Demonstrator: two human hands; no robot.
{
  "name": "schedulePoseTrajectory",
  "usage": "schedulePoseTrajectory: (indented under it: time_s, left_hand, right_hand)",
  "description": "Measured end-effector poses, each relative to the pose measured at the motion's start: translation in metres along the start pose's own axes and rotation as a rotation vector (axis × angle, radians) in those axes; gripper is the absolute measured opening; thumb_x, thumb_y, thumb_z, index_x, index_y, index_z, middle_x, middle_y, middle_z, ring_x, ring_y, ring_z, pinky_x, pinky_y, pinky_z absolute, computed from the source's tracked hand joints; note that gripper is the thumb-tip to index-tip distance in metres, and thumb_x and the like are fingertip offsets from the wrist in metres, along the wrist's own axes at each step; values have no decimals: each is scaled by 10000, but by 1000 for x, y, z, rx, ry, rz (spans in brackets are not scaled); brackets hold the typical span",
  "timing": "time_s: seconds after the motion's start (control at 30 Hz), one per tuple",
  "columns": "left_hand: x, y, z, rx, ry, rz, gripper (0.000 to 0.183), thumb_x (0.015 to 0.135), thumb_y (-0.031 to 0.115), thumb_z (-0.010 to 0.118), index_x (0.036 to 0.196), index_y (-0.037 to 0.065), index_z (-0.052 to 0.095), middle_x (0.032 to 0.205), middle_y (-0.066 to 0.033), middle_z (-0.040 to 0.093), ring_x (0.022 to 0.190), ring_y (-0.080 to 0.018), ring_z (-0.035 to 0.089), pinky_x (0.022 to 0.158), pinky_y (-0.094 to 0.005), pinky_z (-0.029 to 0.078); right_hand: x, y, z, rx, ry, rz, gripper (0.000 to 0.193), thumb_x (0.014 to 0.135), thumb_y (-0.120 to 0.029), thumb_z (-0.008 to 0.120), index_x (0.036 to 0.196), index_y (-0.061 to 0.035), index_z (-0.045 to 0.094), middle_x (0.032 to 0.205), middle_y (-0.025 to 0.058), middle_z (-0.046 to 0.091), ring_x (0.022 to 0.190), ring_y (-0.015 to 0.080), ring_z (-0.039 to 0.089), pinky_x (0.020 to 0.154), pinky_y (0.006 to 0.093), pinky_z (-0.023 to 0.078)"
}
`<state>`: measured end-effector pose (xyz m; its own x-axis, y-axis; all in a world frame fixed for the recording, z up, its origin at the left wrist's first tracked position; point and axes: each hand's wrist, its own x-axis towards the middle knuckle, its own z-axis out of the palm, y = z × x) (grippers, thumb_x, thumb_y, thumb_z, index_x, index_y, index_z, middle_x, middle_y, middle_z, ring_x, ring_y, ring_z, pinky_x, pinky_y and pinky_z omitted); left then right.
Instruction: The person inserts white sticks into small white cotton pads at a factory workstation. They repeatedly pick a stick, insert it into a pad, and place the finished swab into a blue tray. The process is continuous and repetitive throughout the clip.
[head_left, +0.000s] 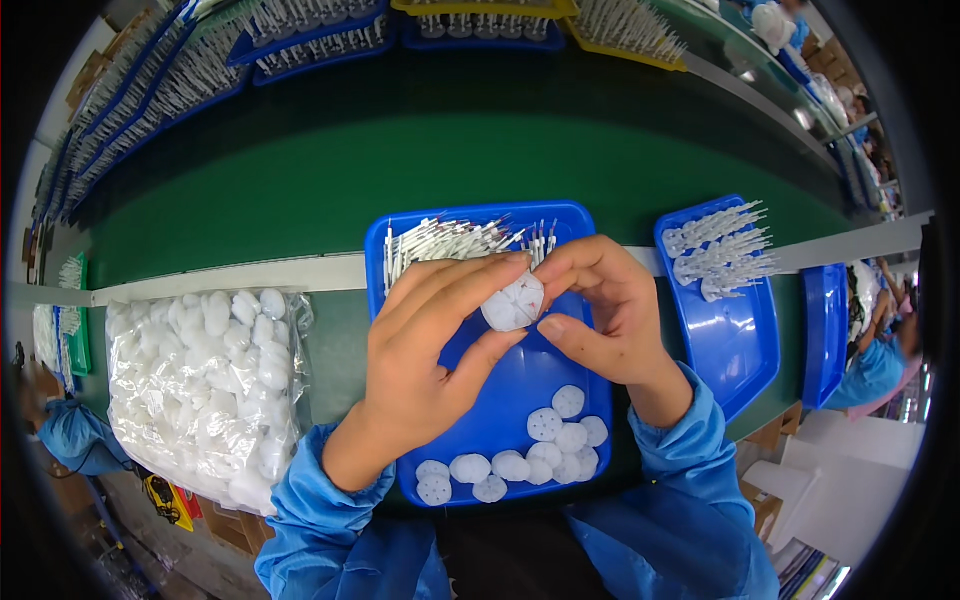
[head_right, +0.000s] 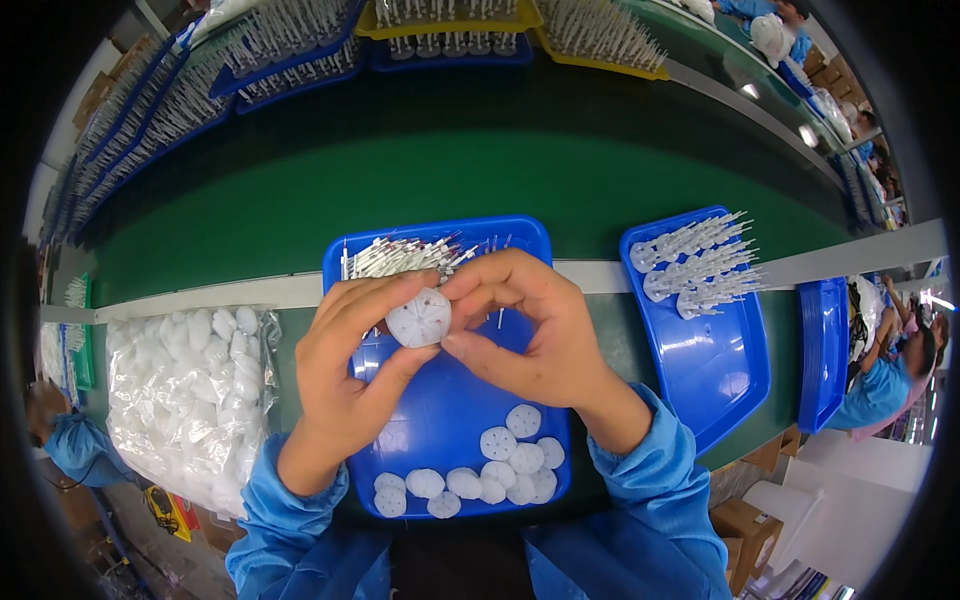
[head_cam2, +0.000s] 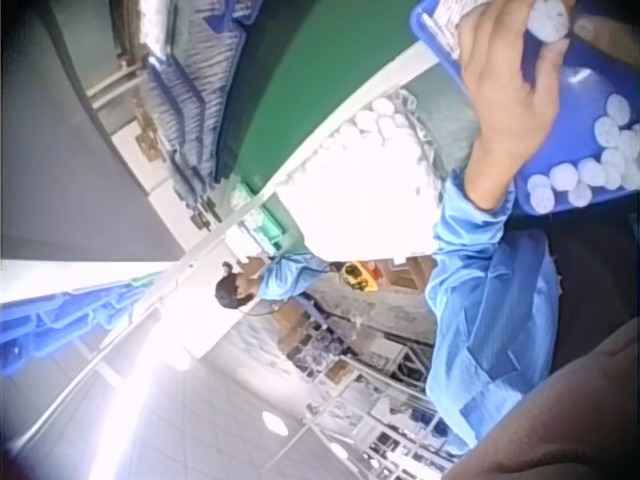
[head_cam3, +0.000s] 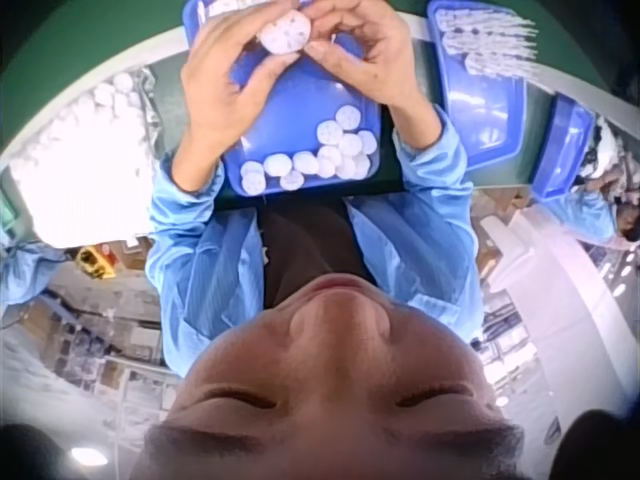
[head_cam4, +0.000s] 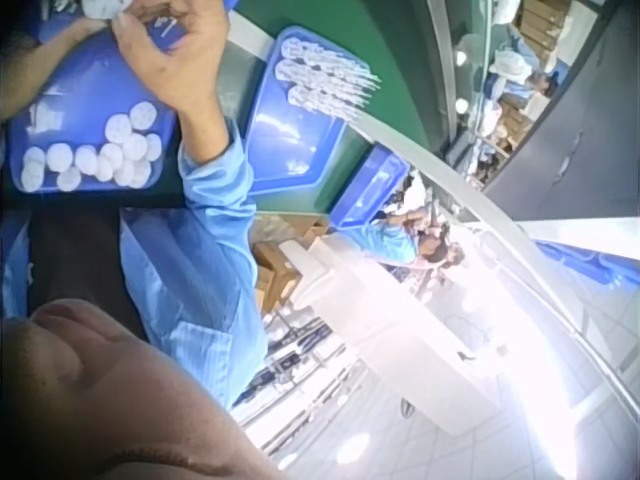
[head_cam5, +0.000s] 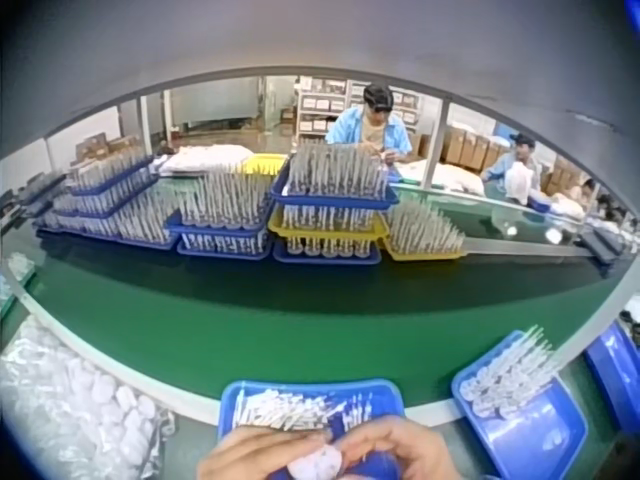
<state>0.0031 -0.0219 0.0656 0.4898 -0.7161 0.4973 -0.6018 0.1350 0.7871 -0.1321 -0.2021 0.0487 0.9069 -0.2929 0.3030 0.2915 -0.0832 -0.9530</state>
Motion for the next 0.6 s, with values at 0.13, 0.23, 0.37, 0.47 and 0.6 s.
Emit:
schedulePoseTrajectory:
  time_s: [0.13,0.23,0.37,0.47,0.6]
  left_hand:
    - [2,1,-1,59,-4,58,518,808,1,882,1312,45,768,1280,-126,792,1117,-311,737,978,-406,583]
    - [1,-1,-2,89,-19,100,504,819,6,871,1311,22,764,1294,-156,787,1151,-324,727,994,-408,577]
    - [1,-2,-3,57,-36,110,495,823,0,859,1307,4,758,1300,-174,785,1176,-335,723,1005,-411,572]
    - [2,1,-2,30,-9,101,499,808,-33,852,1294,51,780,1281,-124,791,1109,-315,735,970,-402,588]
    - [3,0,-3,8,-41,108,515,803,-47,833,1305,51,777,1294,-124,785,1114,-318,730,974,-405,588]
  right_hand:
    - [-1,2,0,-8,-18,-25,414,919,37,809,1289,-3,628,1147,80,758,1037,125,749,919,294,573]
    - [-1,0,0,-4,-15,-16,404,925,39,799,1286,-3,622,1146,82,757,1036,127,749,918,296,572]
    - [-1,-1,-2,68,-46,8,386,941,40,778,1287,-2,613,1147,85,756,1035,127,749,921,295,571]
    - [-1,-3,0,117,-45,38,371,954,37,763,1289,-1,607,1136,87,757,1035,125,747,926,295,569]
    - [-1,-4,-1,124,-34,47,353,963,36,755,1281,-2,609,1121,85,761,1034,117,744,935,292,564]
